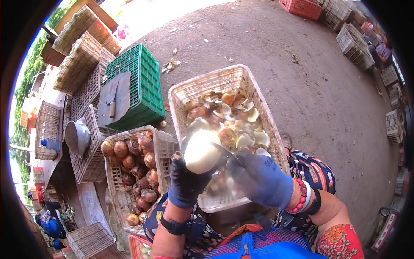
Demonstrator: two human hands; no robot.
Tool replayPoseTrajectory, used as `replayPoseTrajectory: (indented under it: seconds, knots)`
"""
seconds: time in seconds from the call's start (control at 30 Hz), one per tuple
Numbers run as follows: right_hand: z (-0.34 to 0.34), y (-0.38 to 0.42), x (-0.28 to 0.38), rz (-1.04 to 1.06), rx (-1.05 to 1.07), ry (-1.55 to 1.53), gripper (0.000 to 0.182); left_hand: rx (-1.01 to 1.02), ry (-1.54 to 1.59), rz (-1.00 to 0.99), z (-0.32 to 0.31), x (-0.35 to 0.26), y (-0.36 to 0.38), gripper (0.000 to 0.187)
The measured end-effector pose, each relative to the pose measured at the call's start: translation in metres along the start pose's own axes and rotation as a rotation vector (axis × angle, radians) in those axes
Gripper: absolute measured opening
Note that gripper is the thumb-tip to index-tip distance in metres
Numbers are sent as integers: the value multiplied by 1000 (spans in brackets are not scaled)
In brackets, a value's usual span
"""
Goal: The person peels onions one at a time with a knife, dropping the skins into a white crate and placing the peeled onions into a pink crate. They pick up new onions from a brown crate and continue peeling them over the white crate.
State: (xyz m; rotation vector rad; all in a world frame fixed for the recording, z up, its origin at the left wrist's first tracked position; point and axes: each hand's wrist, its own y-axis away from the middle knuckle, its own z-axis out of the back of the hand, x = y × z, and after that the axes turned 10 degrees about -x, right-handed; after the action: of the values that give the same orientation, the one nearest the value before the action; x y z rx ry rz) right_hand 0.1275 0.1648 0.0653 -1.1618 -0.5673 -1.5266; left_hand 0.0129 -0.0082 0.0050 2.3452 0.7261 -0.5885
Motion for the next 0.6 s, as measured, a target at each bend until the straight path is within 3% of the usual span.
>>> replayPoseTrajectory:
  seconds: [0.1,0.2,0.27,0.4,0.5,0.6]
  knots:
    - [-1,0,-2,39,11,36,18,16,-29,7,5,4,1,93]
    - [-3,-1,-3,-113,-7,-119,18,65,-90,-52,3,5,2,90]
    - [-6,0,-9,-63,-78,45,21,43,-136,-70,2,5,4,89]
    - [-5,-4,-20,210,-145,514,41,7,118,34,14,6,4,88]
    - [-19,-1,-31,294,-227,358,65,88,356,124,10,7,5,89]
    - [-25,-1,-38,395,-196,486,73,-18,293,133,6,11,10,100]
